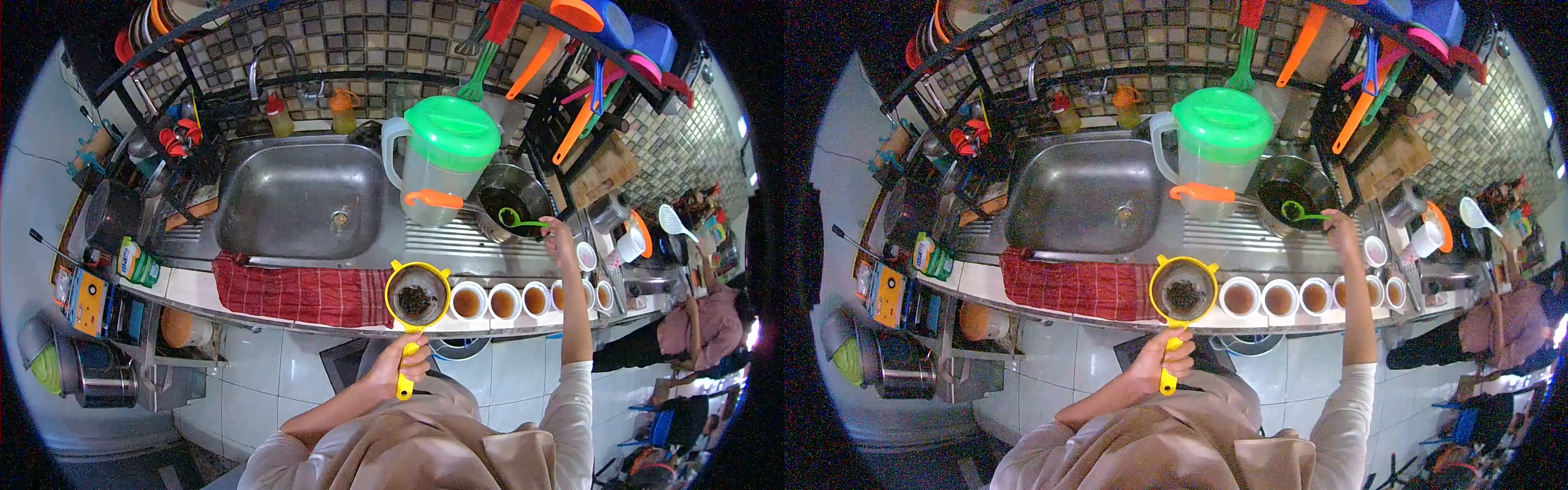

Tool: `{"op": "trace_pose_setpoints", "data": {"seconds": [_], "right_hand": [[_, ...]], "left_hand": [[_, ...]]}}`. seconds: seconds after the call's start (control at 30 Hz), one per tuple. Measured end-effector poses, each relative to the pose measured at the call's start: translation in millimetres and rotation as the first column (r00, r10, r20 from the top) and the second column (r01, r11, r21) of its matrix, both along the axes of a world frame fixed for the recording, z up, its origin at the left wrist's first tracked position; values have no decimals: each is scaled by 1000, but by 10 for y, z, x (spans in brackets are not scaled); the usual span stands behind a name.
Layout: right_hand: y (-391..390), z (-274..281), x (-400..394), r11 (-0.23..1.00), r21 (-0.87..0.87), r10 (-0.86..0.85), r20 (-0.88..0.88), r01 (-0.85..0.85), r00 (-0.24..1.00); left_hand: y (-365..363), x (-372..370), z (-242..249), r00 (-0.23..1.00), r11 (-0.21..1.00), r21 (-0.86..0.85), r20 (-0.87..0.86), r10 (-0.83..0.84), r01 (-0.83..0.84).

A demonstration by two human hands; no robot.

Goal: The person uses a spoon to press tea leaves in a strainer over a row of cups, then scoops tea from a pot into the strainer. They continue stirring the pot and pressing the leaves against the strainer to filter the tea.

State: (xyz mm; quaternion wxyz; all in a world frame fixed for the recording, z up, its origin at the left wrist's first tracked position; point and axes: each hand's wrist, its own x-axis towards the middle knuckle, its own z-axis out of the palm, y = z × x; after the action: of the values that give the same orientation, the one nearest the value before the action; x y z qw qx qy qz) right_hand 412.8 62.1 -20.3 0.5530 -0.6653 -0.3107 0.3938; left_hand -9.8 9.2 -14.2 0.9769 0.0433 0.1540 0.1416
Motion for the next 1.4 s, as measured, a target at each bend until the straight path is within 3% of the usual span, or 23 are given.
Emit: {"op": "trace_pose_setpoints", "data": {"seconds": [0.13, 0.27, 1.4], "right_hand": [[-20, 138, -150, 996, 47, -76, -49, 78, 996], [-11, 102, -69, 998, 13, -63, 57, 62, 996], [9, 49, -148, 997, 55, -52, -60, 55, 997]], "left_hand": [[-8, -2, 22, 1000, 1000, 17, -16, 9, -9], [-8, -6, -20, 1000, 1000, -3, 11, 8, -8], [-4, -18, -53, 999, 1000, -16, 46, 1, -1]]}}
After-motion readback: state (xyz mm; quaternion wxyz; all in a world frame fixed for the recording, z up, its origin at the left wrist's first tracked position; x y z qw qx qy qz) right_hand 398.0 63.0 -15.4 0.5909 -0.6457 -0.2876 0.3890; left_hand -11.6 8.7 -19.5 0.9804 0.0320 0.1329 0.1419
